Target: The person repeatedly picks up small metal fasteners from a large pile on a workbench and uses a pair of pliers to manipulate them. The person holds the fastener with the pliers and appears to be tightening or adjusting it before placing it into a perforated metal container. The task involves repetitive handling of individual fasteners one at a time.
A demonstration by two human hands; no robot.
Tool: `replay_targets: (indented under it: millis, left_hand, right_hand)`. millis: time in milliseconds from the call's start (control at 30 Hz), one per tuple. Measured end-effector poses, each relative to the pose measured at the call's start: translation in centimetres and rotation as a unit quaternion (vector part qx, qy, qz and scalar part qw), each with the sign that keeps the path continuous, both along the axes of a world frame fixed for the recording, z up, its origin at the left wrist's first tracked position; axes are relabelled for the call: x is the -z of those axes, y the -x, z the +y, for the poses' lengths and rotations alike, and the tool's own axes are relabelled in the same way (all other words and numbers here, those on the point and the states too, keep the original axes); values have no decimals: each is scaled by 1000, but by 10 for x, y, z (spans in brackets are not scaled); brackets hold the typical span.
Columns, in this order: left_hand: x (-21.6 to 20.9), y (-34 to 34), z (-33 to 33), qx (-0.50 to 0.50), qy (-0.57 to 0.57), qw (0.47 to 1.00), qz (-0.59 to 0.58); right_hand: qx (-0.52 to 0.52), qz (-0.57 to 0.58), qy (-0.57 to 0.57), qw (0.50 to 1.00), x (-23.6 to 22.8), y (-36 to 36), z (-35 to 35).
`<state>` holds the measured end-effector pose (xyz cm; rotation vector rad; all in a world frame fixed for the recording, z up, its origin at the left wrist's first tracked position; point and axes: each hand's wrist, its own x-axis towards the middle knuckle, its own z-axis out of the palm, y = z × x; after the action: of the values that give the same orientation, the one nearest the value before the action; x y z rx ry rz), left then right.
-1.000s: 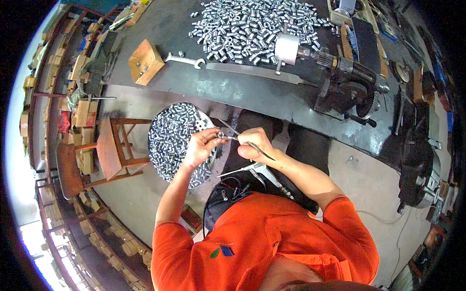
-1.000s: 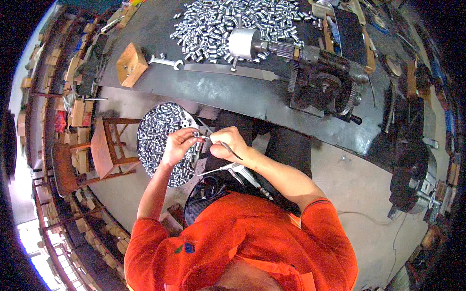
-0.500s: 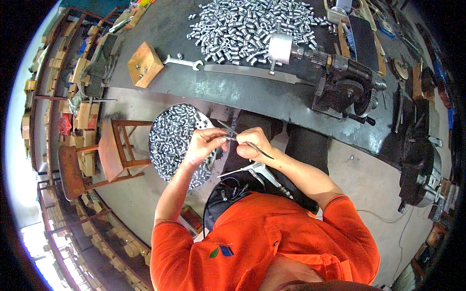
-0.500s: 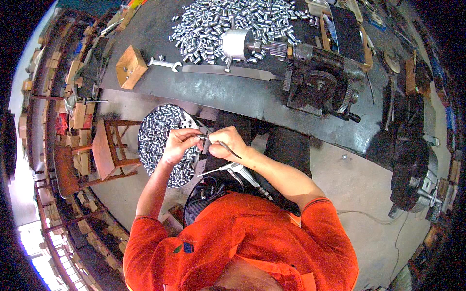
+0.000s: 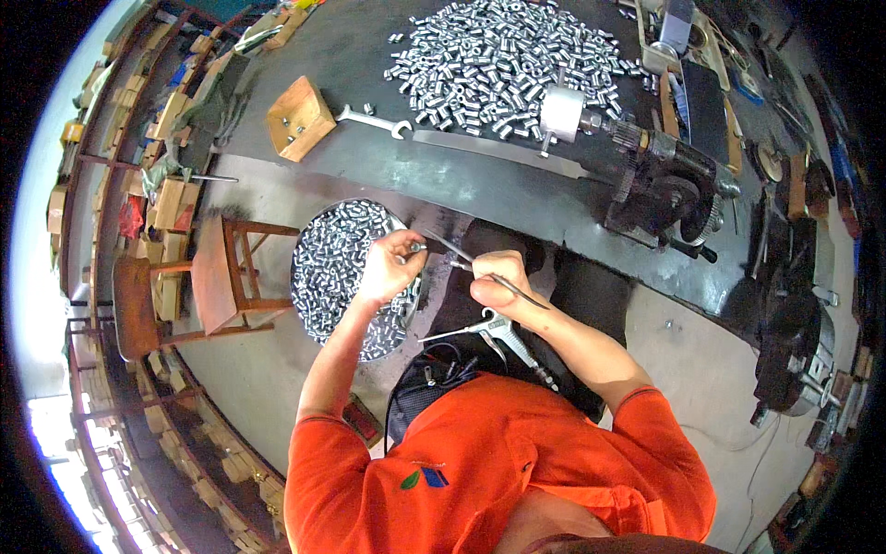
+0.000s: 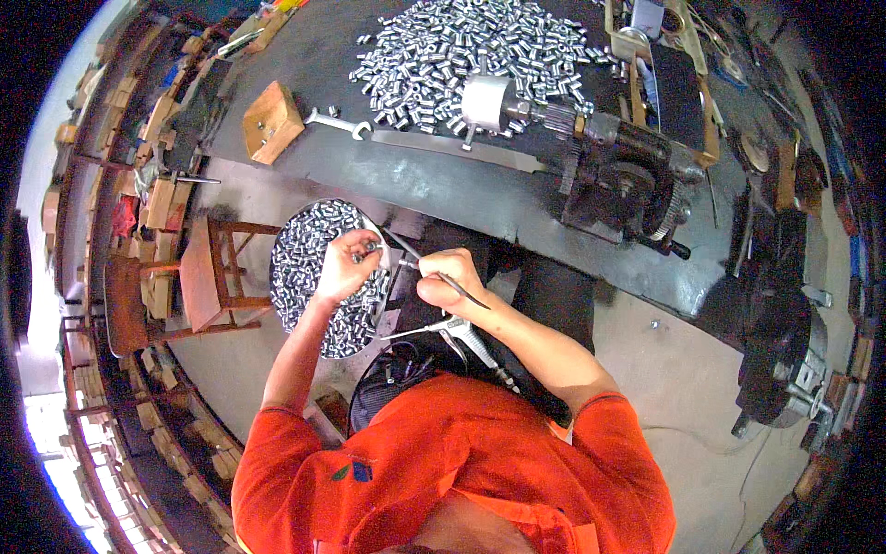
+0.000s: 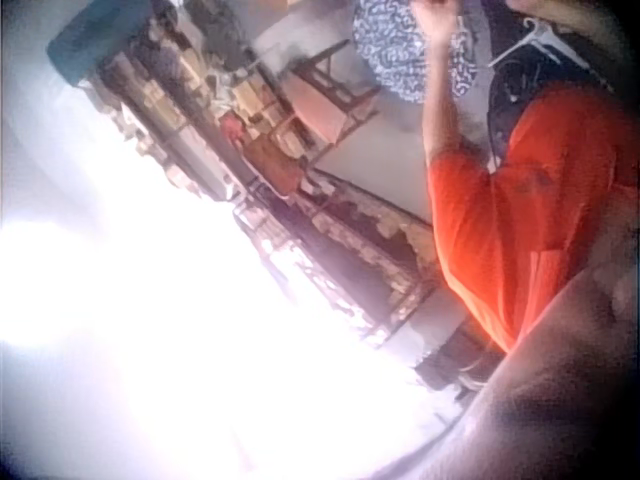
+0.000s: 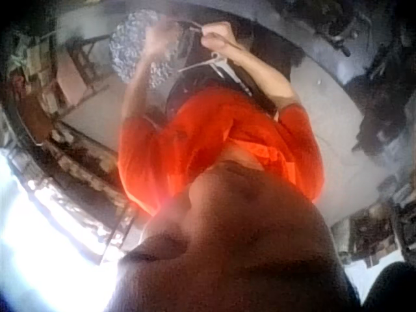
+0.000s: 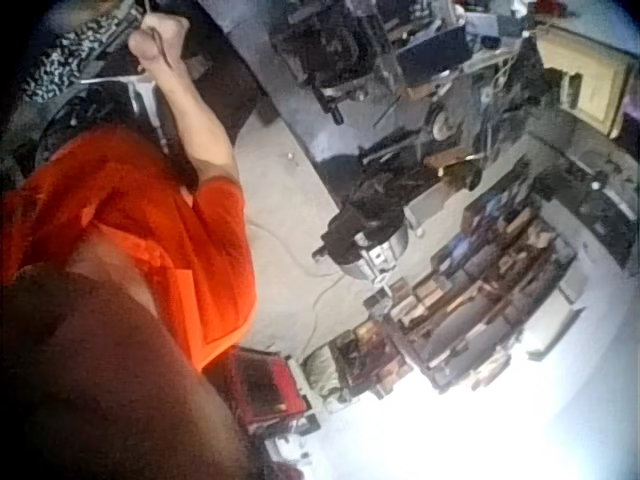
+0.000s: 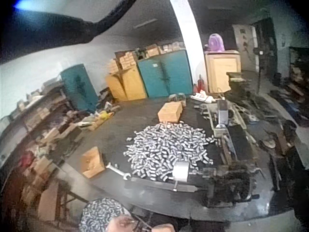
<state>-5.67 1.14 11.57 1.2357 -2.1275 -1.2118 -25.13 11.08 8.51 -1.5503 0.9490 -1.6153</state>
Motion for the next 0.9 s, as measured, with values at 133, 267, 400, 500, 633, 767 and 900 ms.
replay_targets:
  millis: [133,267,400,500,633,767,900]
  left_hand:
    - [11,-16,-9,-5,190,977,-94]
    - [14,-13,-7,2,228,968,-104]
    - [14,-8,-7,19,251,960,-121]
    - [18,-9,-7,34,258,959,-113]
    - [18,2,5,88,252,954,-135]
    - [12,19,10,84,205,970,-103]
    - [5,-1,-20,18,237,962,-135]
  right_hand:
    - [-53,-45,-14,997,2,-4,3]
    - [-87,-39,-45,994,3,-5,4]
    - [-81,-41,-76,993,8,-5,4]
    - [-100,-79,-130,983,6,-4,3]
    - [-121,-55,-157,979,-5,-3,0]
    - [-55,82,24,995,7,-8,-5]
    - [-7,111,157,981,-3,4,1]
